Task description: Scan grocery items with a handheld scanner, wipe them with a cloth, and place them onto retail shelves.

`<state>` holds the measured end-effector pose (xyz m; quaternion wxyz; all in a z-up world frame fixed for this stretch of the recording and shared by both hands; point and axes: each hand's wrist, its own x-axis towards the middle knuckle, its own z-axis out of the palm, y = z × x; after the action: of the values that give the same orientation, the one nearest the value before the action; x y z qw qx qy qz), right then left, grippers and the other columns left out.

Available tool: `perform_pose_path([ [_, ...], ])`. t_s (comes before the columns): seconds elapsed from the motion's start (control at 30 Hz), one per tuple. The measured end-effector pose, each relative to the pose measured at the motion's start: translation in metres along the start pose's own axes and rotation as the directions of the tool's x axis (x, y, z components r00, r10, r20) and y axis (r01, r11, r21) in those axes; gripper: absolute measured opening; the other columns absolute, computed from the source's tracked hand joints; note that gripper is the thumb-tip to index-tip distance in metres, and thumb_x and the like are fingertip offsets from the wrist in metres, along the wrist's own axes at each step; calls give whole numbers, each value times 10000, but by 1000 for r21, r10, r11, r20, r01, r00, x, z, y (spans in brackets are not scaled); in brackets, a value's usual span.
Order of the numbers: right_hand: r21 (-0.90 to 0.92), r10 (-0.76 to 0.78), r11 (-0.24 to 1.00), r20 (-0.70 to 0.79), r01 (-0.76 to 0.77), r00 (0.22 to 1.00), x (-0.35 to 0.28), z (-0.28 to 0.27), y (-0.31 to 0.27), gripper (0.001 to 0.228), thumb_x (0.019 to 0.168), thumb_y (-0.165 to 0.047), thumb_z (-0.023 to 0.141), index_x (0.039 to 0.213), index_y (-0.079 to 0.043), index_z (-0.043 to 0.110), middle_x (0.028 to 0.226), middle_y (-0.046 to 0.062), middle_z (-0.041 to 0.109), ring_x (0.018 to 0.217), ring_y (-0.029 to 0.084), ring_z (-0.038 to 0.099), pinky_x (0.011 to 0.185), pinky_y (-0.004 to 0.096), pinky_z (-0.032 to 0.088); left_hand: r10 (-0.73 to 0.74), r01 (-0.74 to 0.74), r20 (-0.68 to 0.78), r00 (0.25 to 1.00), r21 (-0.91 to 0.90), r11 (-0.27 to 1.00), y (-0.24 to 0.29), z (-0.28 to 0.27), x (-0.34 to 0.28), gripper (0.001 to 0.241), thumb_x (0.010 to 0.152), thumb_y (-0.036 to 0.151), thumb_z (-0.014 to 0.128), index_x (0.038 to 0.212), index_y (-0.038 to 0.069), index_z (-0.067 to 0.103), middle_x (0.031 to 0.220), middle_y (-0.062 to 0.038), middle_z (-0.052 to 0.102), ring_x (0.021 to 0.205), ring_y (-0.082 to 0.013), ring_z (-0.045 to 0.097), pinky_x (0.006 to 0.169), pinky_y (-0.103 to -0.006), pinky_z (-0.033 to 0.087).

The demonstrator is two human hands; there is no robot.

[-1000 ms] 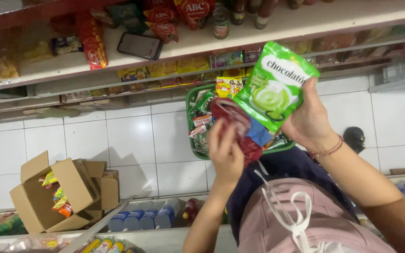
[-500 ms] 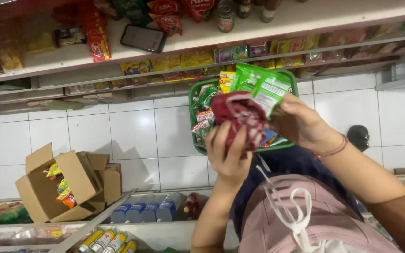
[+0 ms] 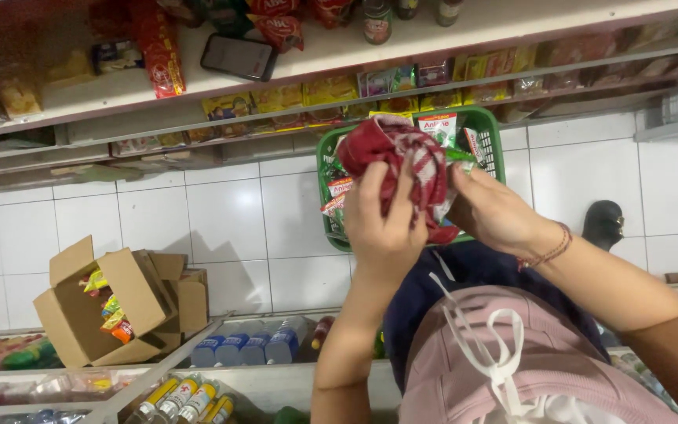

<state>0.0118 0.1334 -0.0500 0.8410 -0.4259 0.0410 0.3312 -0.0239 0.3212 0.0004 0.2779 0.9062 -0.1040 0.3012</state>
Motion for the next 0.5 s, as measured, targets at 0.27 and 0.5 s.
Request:
perform_pose_path([
  [0.27, -14, -36, 999, 8, 36, 999, 10, 14, -33, 604, 1057, -481, 445, 1511, -84, 466, 1337, 136, 639, 1173, 254, 640, 1003, 417, 529, 191, -169, 135, 972, -163, 972, -7, 22, -38, 592, 746, 153, 782, 1330, 98, 703, 1294, -108, 534, 1076, -338, 574, 909, -484, 491],
  [0.5, 67, 96, 993, -34, -94, 995, 7, 11, -23, 595, 1017, -467, 461, 1463, -74, 481, 1470, 81, 566, 1349, 266, 551, 1140, 512, 418, -106, 115, 52, 993, -209, 971, -49, 15, 5, 476, 854, 24, 712, 1323, 21, 629, 1357, -164, 555, 1178, -376, 604, 1001, -452, 527],
])
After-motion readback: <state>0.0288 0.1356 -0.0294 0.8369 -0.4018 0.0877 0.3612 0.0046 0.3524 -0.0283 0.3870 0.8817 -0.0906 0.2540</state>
